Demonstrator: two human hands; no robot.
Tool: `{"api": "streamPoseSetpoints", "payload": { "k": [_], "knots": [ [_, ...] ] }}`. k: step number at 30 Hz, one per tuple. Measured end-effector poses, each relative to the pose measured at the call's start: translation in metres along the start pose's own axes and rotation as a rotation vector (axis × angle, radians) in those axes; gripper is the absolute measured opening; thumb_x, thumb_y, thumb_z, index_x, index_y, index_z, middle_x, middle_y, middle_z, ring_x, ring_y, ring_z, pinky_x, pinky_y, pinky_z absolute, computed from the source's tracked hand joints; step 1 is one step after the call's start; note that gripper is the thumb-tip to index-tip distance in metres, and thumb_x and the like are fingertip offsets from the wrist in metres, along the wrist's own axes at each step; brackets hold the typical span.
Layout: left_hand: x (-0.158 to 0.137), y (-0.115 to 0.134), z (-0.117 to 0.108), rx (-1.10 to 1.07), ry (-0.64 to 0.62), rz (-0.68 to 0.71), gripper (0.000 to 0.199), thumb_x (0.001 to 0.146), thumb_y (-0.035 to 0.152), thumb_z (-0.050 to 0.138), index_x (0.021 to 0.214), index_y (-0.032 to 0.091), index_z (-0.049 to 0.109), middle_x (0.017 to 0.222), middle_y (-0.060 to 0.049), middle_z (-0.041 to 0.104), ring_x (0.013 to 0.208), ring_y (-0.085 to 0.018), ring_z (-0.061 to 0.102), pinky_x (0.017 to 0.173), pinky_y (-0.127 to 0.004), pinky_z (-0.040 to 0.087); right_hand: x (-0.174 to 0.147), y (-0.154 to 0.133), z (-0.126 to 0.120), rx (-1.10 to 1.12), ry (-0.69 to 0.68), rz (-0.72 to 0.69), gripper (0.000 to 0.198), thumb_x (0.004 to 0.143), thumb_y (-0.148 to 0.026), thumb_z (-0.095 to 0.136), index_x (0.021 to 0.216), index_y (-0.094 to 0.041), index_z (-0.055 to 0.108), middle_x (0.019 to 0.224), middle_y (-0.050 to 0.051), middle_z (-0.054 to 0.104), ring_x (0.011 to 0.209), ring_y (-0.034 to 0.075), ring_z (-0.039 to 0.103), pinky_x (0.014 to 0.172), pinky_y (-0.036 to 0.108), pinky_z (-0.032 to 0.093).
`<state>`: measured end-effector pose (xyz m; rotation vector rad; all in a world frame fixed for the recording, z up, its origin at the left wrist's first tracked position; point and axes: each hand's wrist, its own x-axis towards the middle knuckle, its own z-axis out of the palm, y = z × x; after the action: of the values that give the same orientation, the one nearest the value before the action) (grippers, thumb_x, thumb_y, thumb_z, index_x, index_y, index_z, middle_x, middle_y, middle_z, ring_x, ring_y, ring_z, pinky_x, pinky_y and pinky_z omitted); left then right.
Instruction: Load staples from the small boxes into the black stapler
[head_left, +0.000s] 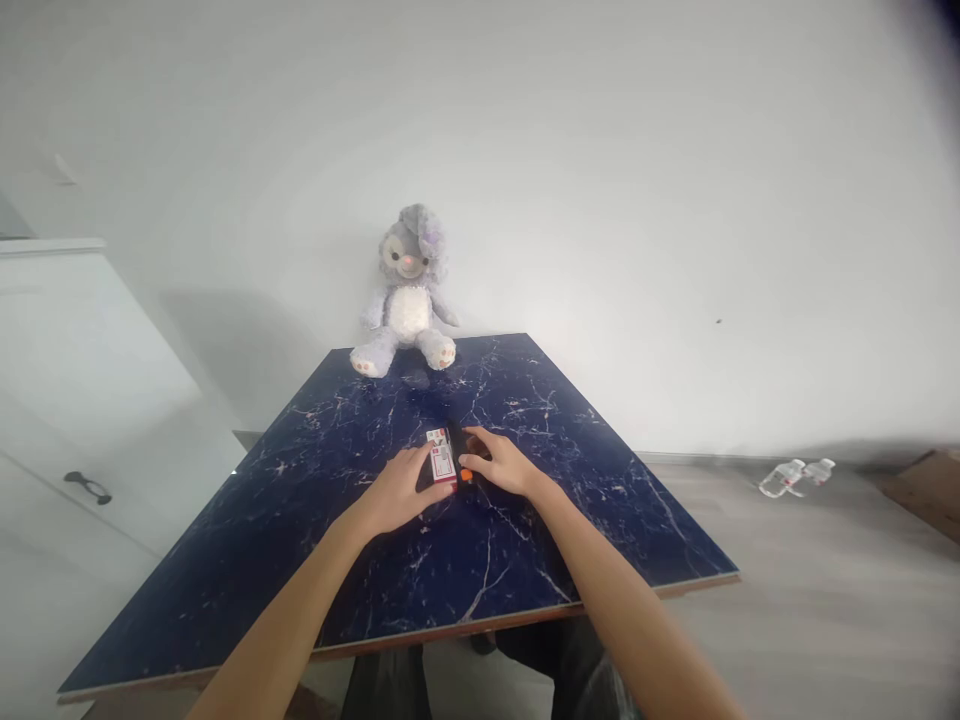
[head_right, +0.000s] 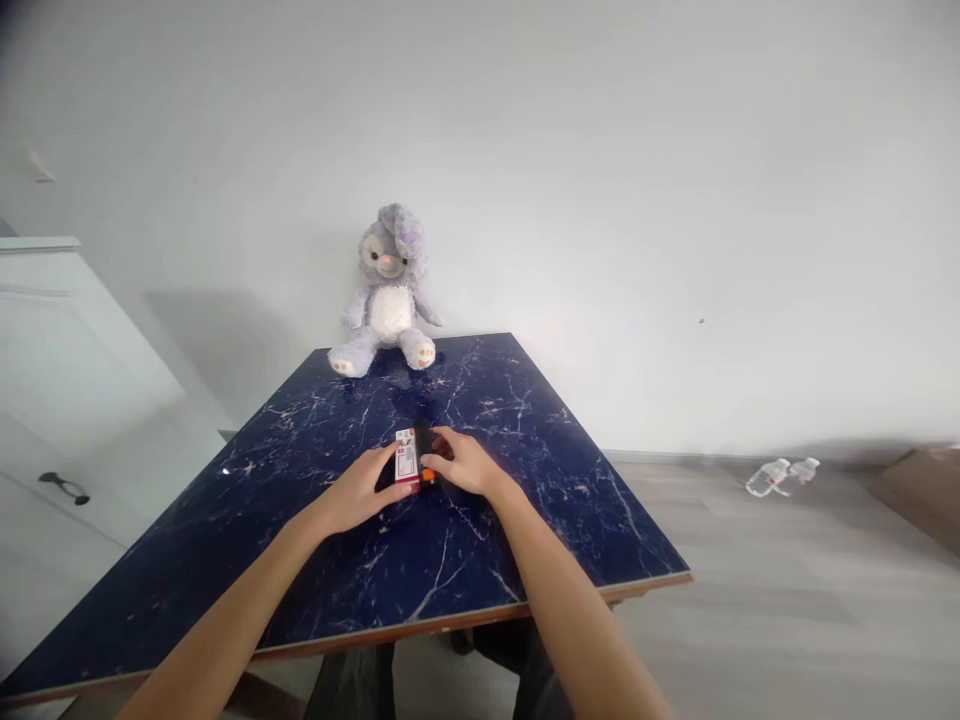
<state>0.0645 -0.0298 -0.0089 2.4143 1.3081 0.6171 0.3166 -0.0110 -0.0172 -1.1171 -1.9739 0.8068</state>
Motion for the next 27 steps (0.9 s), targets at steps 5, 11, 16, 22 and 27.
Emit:
{"api": "streamPoseSetpoints", "payload": {
  "k": [5, 11, 16, 22, 27],
  "knots": [
    [0.004, 0.011, 0.002, 0.053, 0.000, 0.013, 0.078, 0.082, 0.050, 0.069, 0.150, 0.028, 0.038, 0.130, -0.013, 0.061, 0.116, -0.035, 0.057, 0.095, -0.047, 0.045, -0.001, 0.001, 0.000, -0.064, 0.002, -0.020, 0.068, 0.081, -0.047, 0.072, 0.139, -0.020, 0.051, 0.110, 0.009, 0.071, 0.093, 0.023, 0.067, 0.088, 0.038, 0.053],
    [0.006, 0.000, 0.007, 0.040, -0.007, 0.046, 0.091, 0.078, 0.050, 0.073, 0.155, 0.029, 0.029, 0.142, -0.014, 0.054, 0.125, -0.037, 0.051, 0.103, -0.051, 0.040, -0.008, 0.005, 0.001, 0.055, 0.073, 0.036, 0.053, 0.080, -0.046, 0.073, 0.125, -0.020, 0.060, 0.101, 0.006, 0.072, 0.087, 0.020, 0.069, 0.084, 0.034, 0.055],
    [0.021, -0.019, 0.010, 0.066, -0.082, 0.064, 0.124, 0.068, 0.065, 0.077, 0.160, 0.022, 0.006, 0.165, -0.018, 0.014, 0.149, -0.042, 0.017, 0.118, -0.055, 0.021, -0.011, 0.002, -0.002, 0.025, 0.081, 0.013, 0.049, 0.081, -0.044, 0.072, 0.123, -0.020, 0.060, 0.089, 0.002, 0.072, 0.078, 0.017, 0.069, 0.079, 0.031, 0.055],
    [0.022, -0.017, 0.012, 0.004, -0.098, 0.084, 0.127, 0.067, 0.064, 0.078, 0.161, 0.024, 0.002, 0.164, -0.017, 0.017, 0.149, -0.040, 0.020, 0.118, -0.054, 0.023, -0.010, 0.002, -0.002, 0.054, 0.069, 0.056, 0.052, 0.079, -0.043, 0.074, 0.124, -0.022, 0.058, 0.086, 0.000, 0.072, 0.076, 0.016, 0.069, 0.076, 0.030, 0.055],
    [0.018, -0.010, 0.022, -0.001, -0.057, 0.080, 0.128, 0.065, 0.064, 0.079, 0.161, 0.024, 0.004, 0.163, -0.018, 0.020, 0.148, -0.041, 0.021, 0.117, -0.056, 0.023, -0.010, 0.003, -0.004, 0.038, 0.067, 0.072, 0.052, 0.078, -0.044, 0.075, 0.122, -0.023, 0.060, 0.086, 0.000, 0.073, 0.077, 0.017, 0.069, 0.077, 0.030, 0.054]
  ]
}}
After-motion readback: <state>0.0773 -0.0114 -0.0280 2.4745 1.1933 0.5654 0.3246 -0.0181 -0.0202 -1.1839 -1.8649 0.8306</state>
